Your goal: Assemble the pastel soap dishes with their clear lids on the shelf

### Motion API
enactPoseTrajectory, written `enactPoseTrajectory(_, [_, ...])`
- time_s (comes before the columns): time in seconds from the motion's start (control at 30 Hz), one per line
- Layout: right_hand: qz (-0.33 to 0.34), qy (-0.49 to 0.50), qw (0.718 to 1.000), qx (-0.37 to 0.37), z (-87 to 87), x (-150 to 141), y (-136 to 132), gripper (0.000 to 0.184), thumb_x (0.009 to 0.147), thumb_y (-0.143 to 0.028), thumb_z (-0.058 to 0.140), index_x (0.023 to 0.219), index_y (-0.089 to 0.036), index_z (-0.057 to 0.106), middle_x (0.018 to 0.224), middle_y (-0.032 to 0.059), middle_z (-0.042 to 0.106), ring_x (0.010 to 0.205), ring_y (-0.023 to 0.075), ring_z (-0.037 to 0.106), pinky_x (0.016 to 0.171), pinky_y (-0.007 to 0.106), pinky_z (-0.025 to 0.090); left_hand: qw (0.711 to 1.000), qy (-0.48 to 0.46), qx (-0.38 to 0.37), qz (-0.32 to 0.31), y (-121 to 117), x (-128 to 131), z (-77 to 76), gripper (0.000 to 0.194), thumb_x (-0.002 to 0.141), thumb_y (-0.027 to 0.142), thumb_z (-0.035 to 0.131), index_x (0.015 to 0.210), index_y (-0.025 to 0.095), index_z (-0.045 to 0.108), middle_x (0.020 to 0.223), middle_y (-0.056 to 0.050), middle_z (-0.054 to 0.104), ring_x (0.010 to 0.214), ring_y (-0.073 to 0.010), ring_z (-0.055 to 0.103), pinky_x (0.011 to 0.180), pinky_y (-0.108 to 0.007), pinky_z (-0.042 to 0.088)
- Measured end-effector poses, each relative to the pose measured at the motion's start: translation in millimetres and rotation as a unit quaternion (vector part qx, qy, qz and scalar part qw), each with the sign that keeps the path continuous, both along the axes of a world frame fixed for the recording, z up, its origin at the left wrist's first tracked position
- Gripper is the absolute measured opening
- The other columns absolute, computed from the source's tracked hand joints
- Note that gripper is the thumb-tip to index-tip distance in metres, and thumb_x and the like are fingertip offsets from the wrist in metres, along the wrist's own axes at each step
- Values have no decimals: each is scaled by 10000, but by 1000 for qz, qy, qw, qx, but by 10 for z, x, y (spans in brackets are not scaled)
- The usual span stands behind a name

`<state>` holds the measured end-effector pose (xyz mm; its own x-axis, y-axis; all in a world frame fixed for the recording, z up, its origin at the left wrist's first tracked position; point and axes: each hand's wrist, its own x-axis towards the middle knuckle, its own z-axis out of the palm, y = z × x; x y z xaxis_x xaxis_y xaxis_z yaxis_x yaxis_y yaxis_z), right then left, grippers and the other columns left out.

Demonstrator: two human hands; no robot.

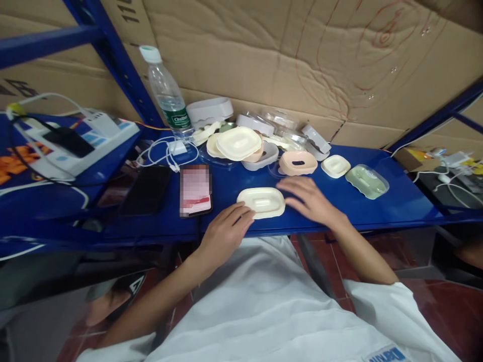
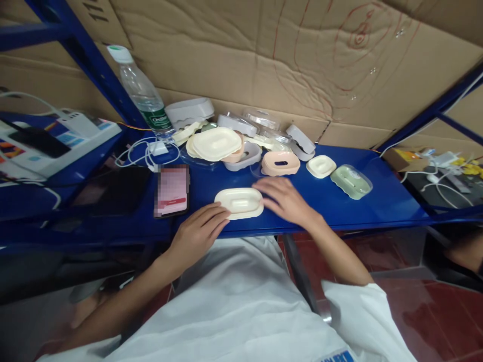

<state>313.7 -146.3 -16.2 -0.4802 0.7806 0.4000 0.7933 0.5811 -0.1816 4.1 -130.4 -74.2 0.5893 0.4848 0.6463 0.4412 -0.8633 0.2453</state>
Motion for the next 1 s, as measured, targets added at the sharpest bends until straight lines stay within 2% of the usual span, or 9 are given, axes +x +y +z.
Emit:
enactPoseTrajectory(0.07, [-112, -9, 994, 16, -17, 338, 171, 478, 1117, -415, 521, 1556, -232, 570, 1565, 147, 630, 1486, 326, 553, 1205, 556, 425, 1000, 13, -1, 2, 12, 1, -7, 202, 1070, 176, 603, 1221, 204, 734, 1191, -79, 802, 1185, -257, 760, 1085, -440, 644])
enactPoseTrajectory(0.13, [-188, -24, 982, 24, -55, 667, 346, 461, 1105, -411, 516, 1505, -208, 622, 1547, 163, 644, 1480, 367, 558, 1195, 615, 410, 1000, 20, -7, -2, 20, 2, 1, 179, 1072, 190, 606, 1193, 194, 737, 1178, -83, 800, 1170, -252, 758, 1085, -434, 641])
enactPoseTrajectory(0.27, [-210, -34, 977, 18, -127, 912, 444, 386, 1095, -441, 534, 1290, -196, 760, 1330, 147, 779, 1272, 346, 703, 1102, 550, 491, 999, 27, -18, -20, 24, -8, 27, 160, 1072, 199, 610, 1171, 188, 734, 1156, -88, 797, 1159, -254, 760, 1064, -430, 647])
enactPoseTrajectory(0.4, [-188, -31, 979, 76, -99, 515, 102, 358, 1108, -431, 549, 1327, -232, 752, 1300, 120, 786, 1195, 311, 718, 1057, 491, 491, 999, -9, -39, 10, 10, -41, 66, 316, 1056, 227, 652, 1370, 232, 682, 1347, -125, 739, 1222, -261, 749, 1054, -418, 654])
enactPoseTrajectory(0.57, [-49, -43, 997, 50, -84, -203, -341, 339, 1114, -298, 567, 1428, -298, 694, 1274, 78, 789, 1191, 265, 712, 1058, 472, 467, 999, -4, -45, 26, 32, -94, 116, 578, 1013, 253, 722, 1565, 298, 554, 1693, -165, 473, 1479, -346, 588, 1146, -496, 602])
enactPoseTrajectory(0.67, [-10, -44, 998, 38, -137, -420, -386, 384, 1117, -259, 558, 1487, -301, 654, 1265, 81, 791, 1205, 253, 717, 1074, 466, 478, 999, 29, -30, 8, 65, -108, 120, 460, 1032, 242, 689, 1487, 277, 627, 1596, -143, 595, 1460, -333, 610, 1180, -513, 578])
enactPoseTrajectory(0.77, [1, -39, 999, 19, -186, -462, -361, 394, 1121, -269, 552, 1504, -296, 638, 1410, 88, 743, 1365, 265, 662, 1164, 487, 464, 999, 37, -27, -9, 81, -107, 123, 325, 1045, 256, 670, 1369, 238, 699, 1451, -120, 711, 1423, -307, 643, 1211, -490, 560])
enactPoseTrajectory(0.87, [6, -37, 999, 16, -222, -441, -359, 397, 1122, -273, 557, 1512, -293, 628, 1510, 79, 689, 1459, 259, 606, 1229, 499, 437, 999, 37, -29, -12, 74, -99, 135, 294, 1059, 265, 649, 1344, 214, 699, 1436, -118, 718, 1438, -295, 632, 1226, -468, 550])
enactPoseTrajectory(1.0, [3, -47, 998, 36, -306, -454, -418, 394, 1113, -236, 577, 1499, -277, 644, 1486, 82, 706, 1438, 255, 630, 1234, 497, 437, 999, 41, -26, -17, 50, -96, 144, 269, 1058, 250, 645, 1317, 207, 705, 1418, -117, 725, 1437, -295, 633, 1222, -458, 553])
